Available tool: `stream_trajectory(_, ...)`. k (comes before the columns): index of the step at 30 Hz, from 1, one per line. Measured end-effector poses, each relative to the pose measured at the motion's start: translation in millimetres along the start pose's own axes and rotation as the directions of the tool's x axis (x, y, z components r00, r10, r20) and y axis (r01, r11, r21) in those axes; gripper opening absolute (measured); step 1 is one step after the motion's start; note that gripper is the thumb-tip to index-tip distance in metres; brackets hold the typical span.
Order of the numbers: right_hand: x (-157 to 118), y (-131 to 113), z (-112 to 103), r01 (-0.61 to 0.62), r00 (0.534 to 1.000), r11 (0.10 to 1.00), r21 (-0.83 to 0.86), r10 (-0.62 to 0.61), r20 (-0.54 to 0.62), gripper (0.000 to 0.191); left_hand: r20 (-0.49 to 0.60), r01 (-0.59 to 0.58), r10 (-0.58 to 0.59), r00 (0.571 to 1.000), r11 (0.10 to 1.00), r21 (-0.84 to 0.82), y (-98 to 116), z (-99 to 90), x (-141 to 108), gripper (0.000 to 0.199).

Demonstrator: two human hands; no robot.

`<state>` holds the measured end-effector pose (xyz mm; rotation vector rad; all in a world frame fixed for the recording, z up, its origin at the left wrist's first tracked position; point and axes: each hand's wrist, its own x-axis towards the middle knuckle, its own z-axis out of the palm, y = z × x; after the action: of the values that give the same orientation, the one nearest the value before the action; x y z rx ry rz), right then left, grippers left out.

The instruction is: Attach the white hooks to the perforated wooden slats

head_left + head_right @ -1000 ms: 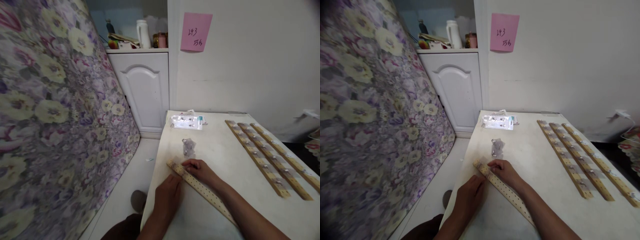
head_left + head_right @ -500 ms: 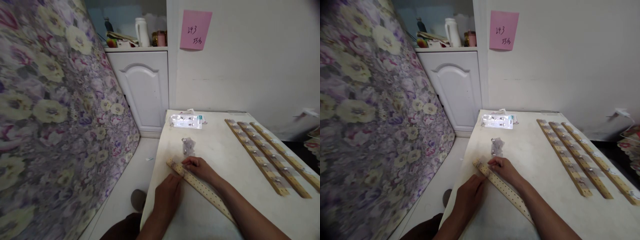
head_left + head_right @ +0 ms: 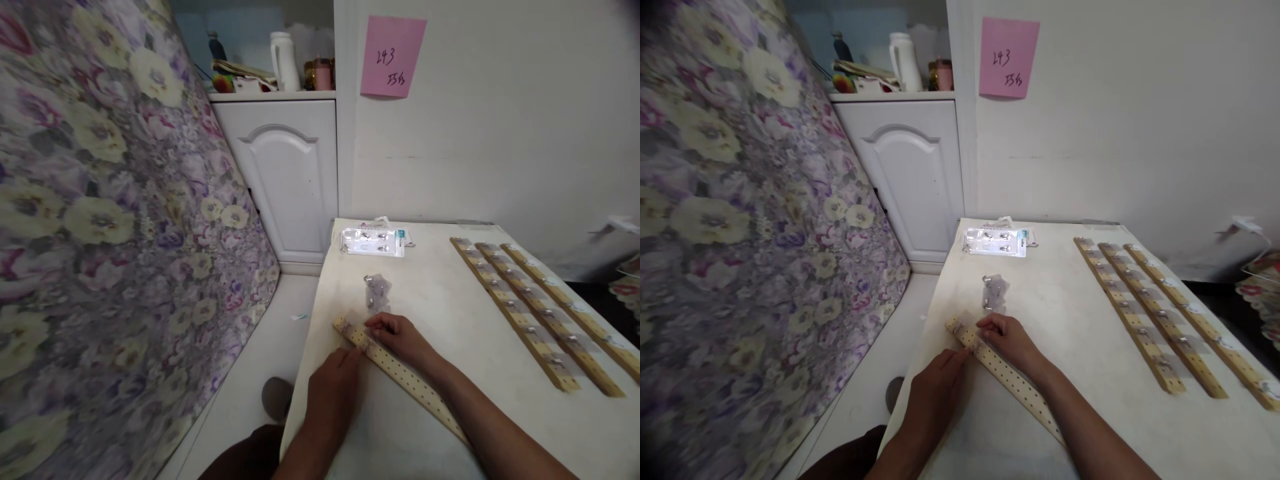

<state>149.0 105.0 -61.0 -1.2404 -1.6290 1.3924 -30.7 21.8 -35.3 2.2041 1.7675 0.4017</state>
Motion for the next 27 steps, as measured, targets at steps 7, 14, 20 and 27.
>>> stream_trajectory(7,-0.9,-2.8,-0.1,-0.019,1.0,1.0,0.004,0.019,-0.005,0.021,0.003,0.016,-0.016,1.0,1.0,0.003,-1.5,3.0,0.5,0.04)
stream_trajectory(14,-2.4,-4.2,0.0,-0.03,0.999,0.999,0.012,0.03,-0.011,0.021,-0.001,0.01,-0.01,1.0,1.0,-0.003,-0.9,4.0,0.1,0.039)
stream_trajectory(20,-3.3,-4.8,1.7,-0.029,0.999,0.999,0.014,0.029,-0.025,0.02,0.009,-0.01,0.01,1.0,0.999,0.041,-0.9,4.3,0.1,0.042)
stream_trajectory(27,-2.2,-3.5,-1.0,-0.029,1.0,1.0,0.004,0.029,-0.007,0.02,0.033,0.002,-0.004,0.999,0.998,0.064,0.7,2.8,0.7,0.039)
